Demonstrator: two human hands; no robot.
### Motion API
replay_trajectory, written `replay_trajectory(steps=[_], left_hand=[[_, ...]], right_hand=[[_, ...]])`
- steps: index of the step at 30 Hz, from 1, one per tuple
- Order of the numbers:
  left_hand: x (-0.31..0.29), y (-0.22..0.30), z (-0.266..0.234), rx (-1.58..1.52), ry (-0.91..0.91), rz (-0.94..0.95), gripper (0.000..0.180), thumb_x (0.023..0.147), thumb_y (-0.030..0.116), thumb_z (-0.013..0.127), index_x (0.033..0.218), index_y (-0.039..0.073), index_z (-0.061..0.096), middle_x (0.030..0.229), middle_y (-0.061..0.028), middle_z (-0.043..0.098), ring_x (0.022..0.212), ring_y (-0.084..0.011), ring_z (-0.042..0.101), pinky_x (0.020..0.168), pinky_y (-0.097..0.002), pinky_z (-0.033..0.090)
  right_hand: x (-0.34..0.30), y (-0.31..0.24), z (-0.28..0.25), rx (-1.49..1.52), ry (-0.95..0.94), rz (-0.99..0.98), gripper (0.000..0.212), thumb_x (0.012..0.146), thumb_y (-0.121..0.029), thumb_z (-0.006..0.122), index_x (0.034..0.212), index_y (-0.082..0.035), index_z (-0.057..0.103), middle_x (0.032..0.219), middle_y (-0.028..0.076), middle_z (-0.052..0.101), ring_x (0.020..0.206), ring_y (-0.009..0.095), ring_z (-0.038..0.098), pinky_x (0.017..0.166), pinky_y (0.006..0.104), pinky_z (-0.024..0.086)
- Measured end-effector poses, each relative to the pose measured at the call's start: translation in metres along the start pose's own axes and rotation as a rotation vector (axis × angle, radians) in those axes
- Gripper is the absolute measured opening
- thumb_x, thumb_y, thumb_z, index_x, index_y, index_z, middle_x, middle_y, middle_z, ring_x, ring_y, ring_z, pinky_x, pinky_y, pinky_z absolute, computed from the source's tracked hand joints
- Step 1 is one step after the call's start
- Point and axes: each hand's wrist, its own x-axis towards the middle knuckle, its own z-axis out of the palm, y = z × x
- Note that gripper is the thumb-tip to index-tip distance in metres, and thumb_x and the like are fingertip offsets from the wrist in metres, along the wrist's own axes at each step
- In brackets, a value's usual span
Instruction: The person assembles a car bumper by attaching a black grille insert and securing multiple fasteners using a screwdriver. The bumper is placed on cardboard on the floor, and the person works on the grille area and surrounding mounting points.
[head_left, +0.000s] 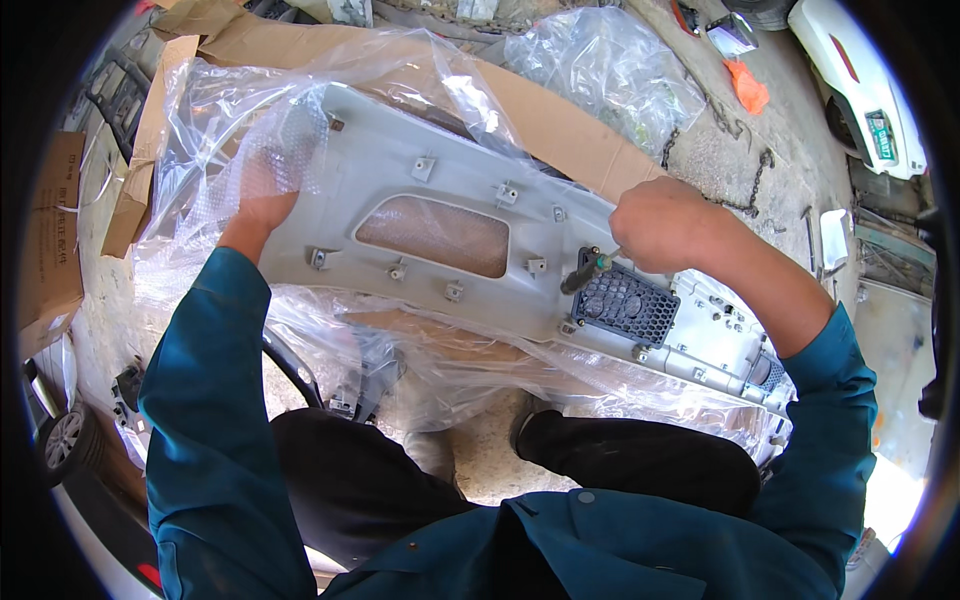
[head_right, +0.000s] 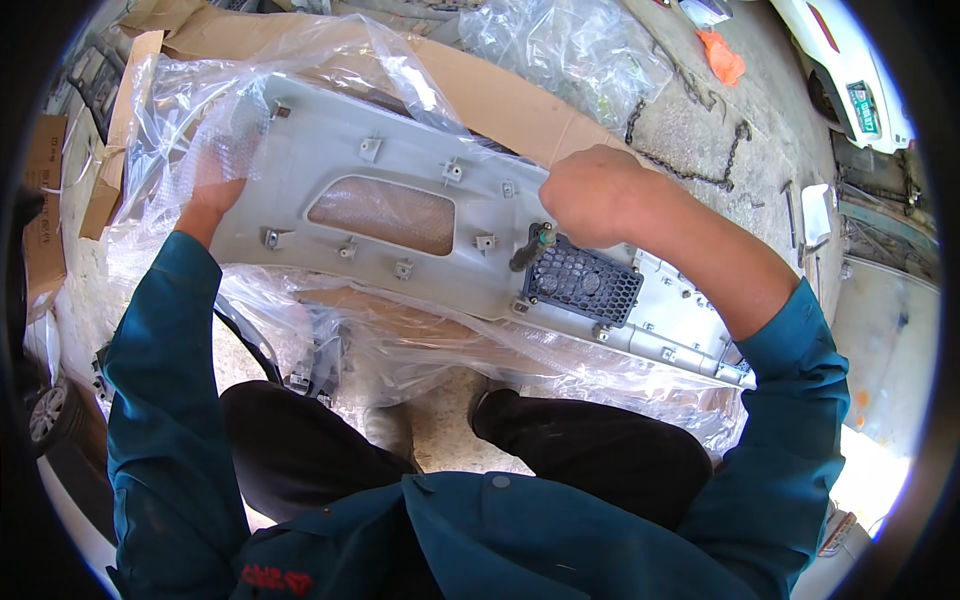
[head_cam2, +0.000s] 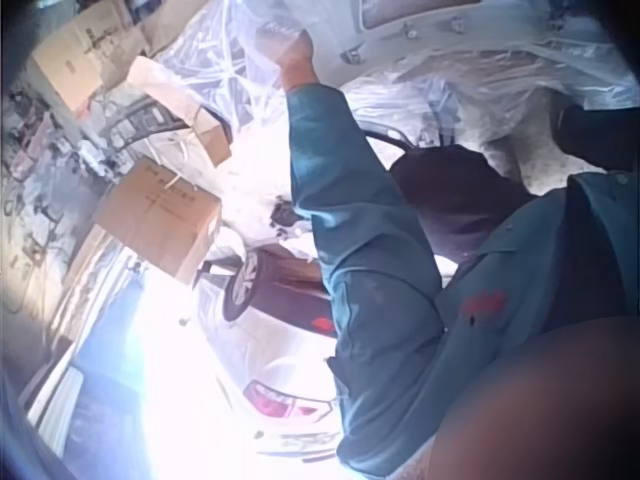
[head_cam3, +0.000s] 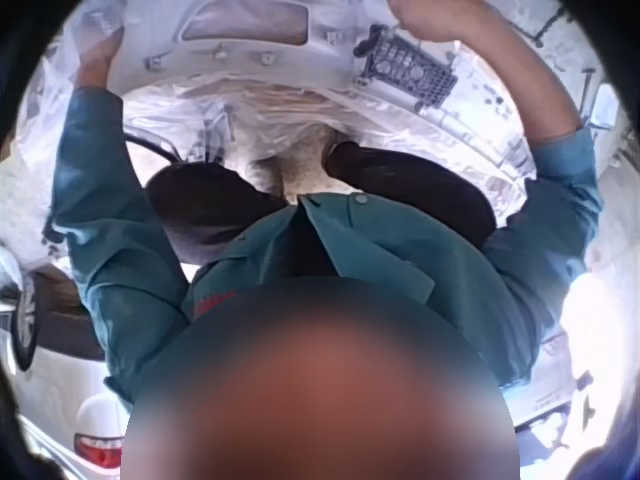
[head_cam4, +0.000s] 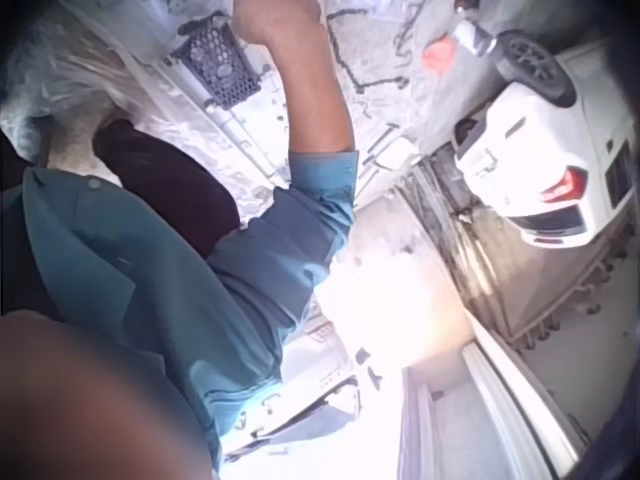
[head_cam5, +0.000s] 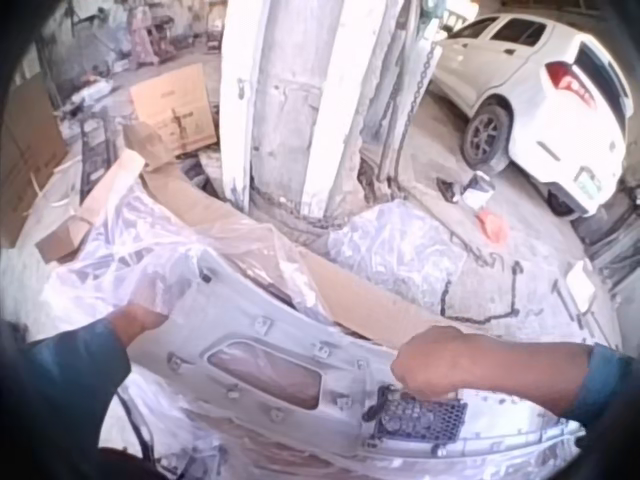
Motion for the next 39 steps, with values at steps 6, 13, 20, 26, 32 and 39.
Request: replay_trajectory(steps=[6,13,20,26,32,39], left_hand=[[0.001,0.004,0.003,-0.120,0.080,-0.029,0.045,0.107,0.035,0.060,0.138,0.004,0.071,0.136,-0.0242,0.071,0.128,-0.0422,0.064,0.115,-0.0485,0.046],[-0.002,0.002,-0.002,-0.117,-0.005,-0.056,0.046,0.108,0.033,0.060,0.141,0.003,0.068,0.139,-0.0259,0.068,0.130,-0.0449,0.061,0.116,-0.0496,0.044],[0.005,0.008,0.004,-0.234,-0.011,-0.087,0.045,0.106,0.034,0.060,0.136,0.002,0.072,0.132,-0.0264,0.072,0.124,-0.0445,0.065,0.112,-0.0492,0.048],[-0.007,-0.002,0.004,-0.155,0.101,-0.057,0.045,0.105,0.034,0.061,0.134,0.001,0.072,0.132,-0.0268,0.072,0.123,-0.0448,0.066,0.111,-0.0491,0.048],[0.001,-0.007,0.019,-0.191,0.094,-0.090,0.045,0.105,0.034,0.063,0.133,0.001,0.073,0.129,-0.0286,0.073,0.122,-0.0468,0.066,0.109,-0.0498,0.049],[0.001,-0.016,0.019,-0.411,0.106,-0.097,0.041,0.104,0.032,0.067,0.126,-0.001,0.074,0.122,-0.0311,0.073,0.117,-0.0473,0.068,0.101,-0.0548,0.051]], right_hand=[[0.021,0.005,-0.014,-0.050,0.136,0.149,0.022,0.087,-0.006,0.065,0.096,-0.005,0.084,0.099,0.019,0.080,0.096,0.037,0.079,0.082,0.0482,0.065],[-0.011,-0.018,-0.036,-0.121,-0.151,0.013,0.021,0.087,-0.007,0.066,0.097,-0.005,0.084,0.100,0.018,0.080,0.096,0.038,0.079,0.084,0.0475,0.064],[0.018,0.012,-0.002,-0.044,0.112,0.182,0.021,0.082,-0.005,0.068,0.096,-0.005,0.084,0.098,0.019,0.080,0.094,0.038,0.079,0.083,0.0486,0.064],[-0.004,-0.003,-0.011,-0.058,-0.011,0.006,0.015,0.081,-0.011,0.068,0.083,-0.004,0.081,0.086,0.020,0.077,0.084,0.041,0.077,0.075,0.0513,0.062],[0.008,0.021,0.005,-0.043,0.354,0.227,0.014,0.087,-0.012,0.069,0.085,-0.006,0.082,0.085,0.020,0.076,0.080,0.040,0.075,0.072,0.0540,0.059],[-0.128,0.030,0.076,0.606,0.496,0.241,0.029,0.101,-0.029,0.067,0.094,-0.003,0.079,0.087,0.021,0.074,0.084,0.043,0.071,0.078,0.0528,0.056]])
